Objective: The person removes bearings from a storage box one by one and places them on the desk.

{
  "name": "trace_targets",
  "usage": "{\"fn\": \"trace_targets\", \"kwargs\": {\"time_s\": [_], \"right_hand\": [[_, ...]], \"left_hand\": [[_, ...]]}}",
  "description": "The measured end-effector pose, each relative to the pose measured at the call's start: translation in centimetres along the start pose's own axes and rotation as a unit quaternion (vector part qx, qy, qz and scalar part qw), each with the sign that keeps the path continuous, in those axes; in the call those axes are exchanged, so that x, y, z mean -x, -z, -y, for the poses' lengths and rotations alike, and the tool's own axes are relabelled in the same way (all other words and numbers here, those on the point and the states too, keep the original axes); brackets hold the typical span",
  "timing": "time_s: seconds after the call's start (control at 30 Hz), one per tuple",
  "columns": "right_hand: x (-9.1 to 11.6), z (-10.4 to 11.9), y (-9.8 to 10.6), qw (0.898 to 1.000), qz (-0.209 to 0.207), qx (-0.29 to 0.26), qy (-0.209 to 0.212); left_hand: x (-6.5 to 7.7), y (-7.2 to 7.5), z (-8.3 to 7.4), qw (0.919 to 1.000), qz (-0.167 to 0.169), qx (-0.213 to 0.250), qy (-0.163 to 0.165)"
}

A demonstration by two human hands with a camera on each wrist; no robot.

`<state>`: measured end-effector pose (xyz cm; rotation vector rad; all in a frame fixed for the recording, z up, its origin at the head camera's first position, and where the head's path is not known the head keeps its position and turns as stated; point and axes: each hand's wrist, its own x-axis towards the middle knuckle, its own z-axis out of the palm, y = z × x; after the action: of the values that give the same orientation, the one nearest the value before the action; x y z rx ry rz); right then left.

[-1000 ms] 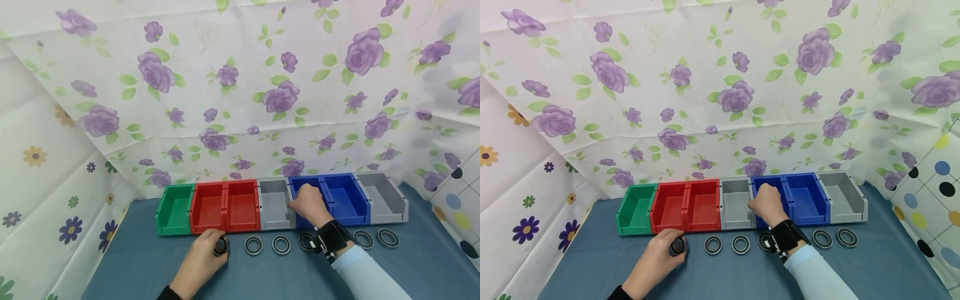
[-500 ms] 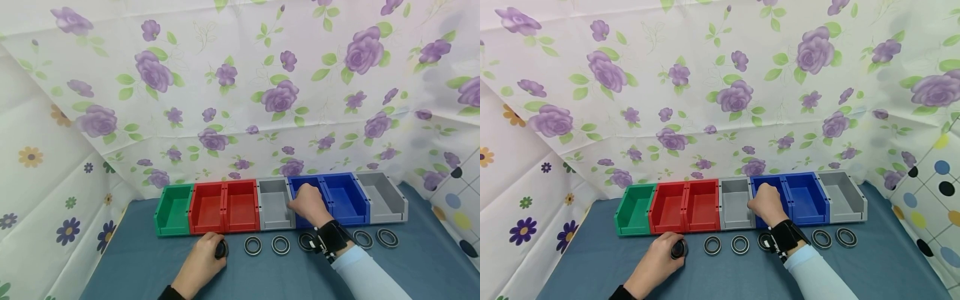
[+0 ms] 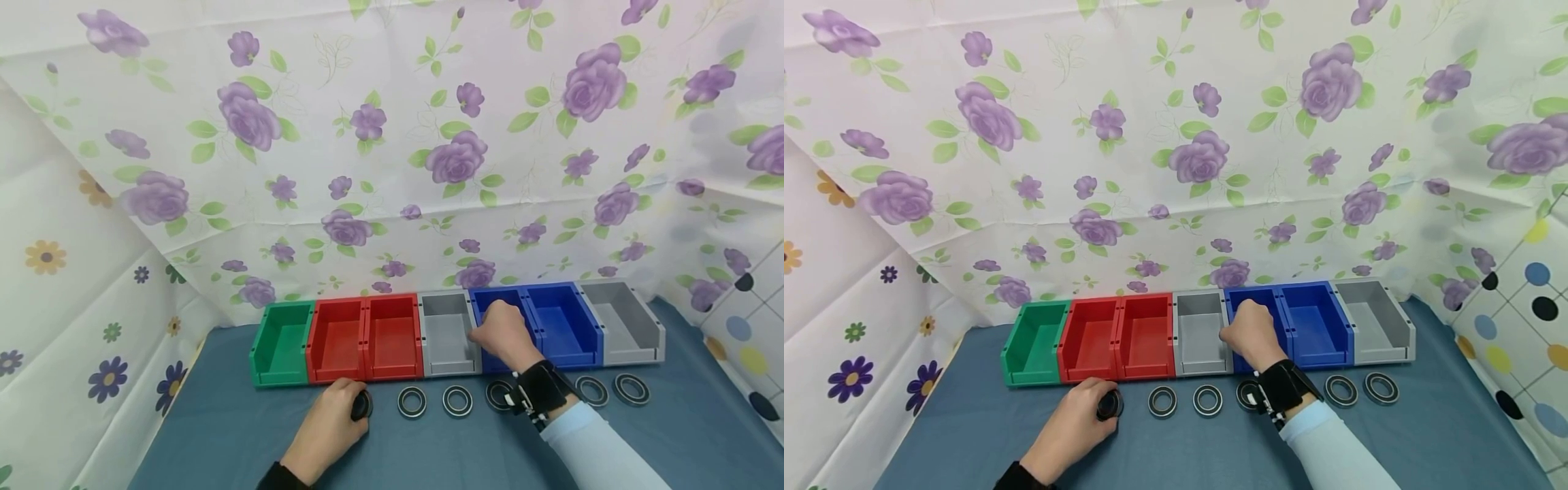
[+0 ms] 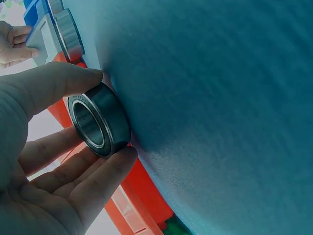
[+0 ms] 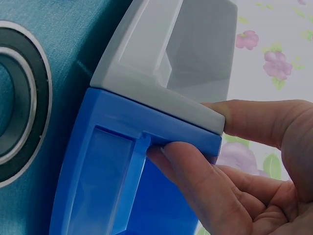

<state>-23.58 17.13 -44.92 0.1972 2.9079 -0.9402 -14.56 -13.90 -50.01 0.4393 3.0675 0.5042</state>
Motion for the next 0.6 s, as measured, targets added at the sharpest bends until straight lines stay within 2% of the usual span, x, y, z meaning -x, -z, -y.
{"fn": "trace_targets", "kwargs": {"time_s": [0.6], "right_hand": [[-0.27, -0.4, -0.05, 1.0, 0.002, 0.0, 0.0]], "left_hand": [[0.41, -0.34, 0.03, 0.9997, -0.025, 0.002, -0.004]]}}
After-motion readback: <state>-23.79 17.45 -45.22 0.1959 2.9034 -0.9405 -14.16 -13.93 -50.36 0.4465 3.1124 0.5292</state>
